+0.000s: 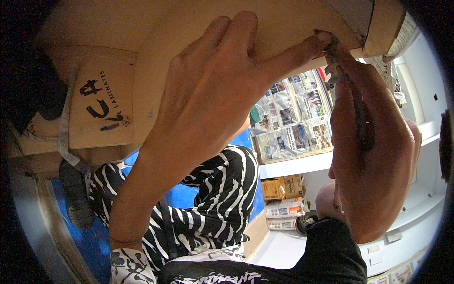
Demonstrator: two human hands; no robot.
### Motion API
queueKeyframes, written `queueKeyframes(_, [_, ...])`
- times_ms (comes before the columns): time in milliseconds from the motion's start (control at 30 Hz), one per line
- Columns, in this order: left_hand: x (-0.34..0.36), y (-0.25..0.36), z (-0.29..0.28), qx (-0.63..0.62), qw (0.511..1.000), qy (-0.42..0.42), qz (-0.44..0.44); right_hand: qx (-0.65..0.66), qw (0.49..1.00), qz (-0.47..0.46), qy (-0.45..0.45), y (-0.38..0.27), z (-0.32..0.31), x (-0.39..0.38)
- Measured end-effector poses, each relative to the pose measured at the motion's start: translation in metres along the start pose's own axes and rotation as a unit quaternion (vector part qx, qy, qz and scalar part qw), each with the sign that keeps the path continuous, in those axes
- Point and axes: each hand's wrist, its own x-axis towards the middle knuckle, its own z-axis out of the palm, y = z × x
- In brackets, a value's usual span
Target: The person uses a utility knife to cut the edge of a laminate sheet on a wooden cabinet, then peels off a piece of tape.
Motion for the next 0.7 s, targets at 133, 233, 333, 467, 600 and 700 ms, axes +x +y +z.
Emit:
queueKeyframes(133, [0.000, 0.000, 0.001, 0.005, 1.000, 0.002, 0.003, -0.034, 0.994, -0.103, -0.008, 0.021, -0.004, 0.004])
queueKeyframes(233, [-0.001, -0.003, 0.002, -0.011, 0.997, 0.054, 0.045, -0.034, 0.993, -0.114, -0.005, 0.020, -0.003, 0.005])
queueKeyframes(333, [-0.002, -0.005, 0.003, 0.004, 0.995, 0.063, 0.077, -0.036, 0.993, -0.114, -0.003, 0.020, -0.003, 0.005])
queueKeyframes(467, [0.007, 0.006, -0.014, -0.021, 0.998, -0.037, 0.040, 0.003, 0.999, -0.052, -0.015, 0.013, 0.001, 0.003])
queueKeyframes(600, [0.006, 0.005, -0.014, -0.009, 0.999, -0.040, 0.031, -0.001, 0.999, -0.030, -0.031, 0.005, -0.002, 0.003])
queueKeyframes(700, [0.005, 0.002, -0.005, -0.045, 0.998, -0.011, 0.046, 0.015, 0.999, -0.029, -0.023, 0.007, 0.002, 0.003])
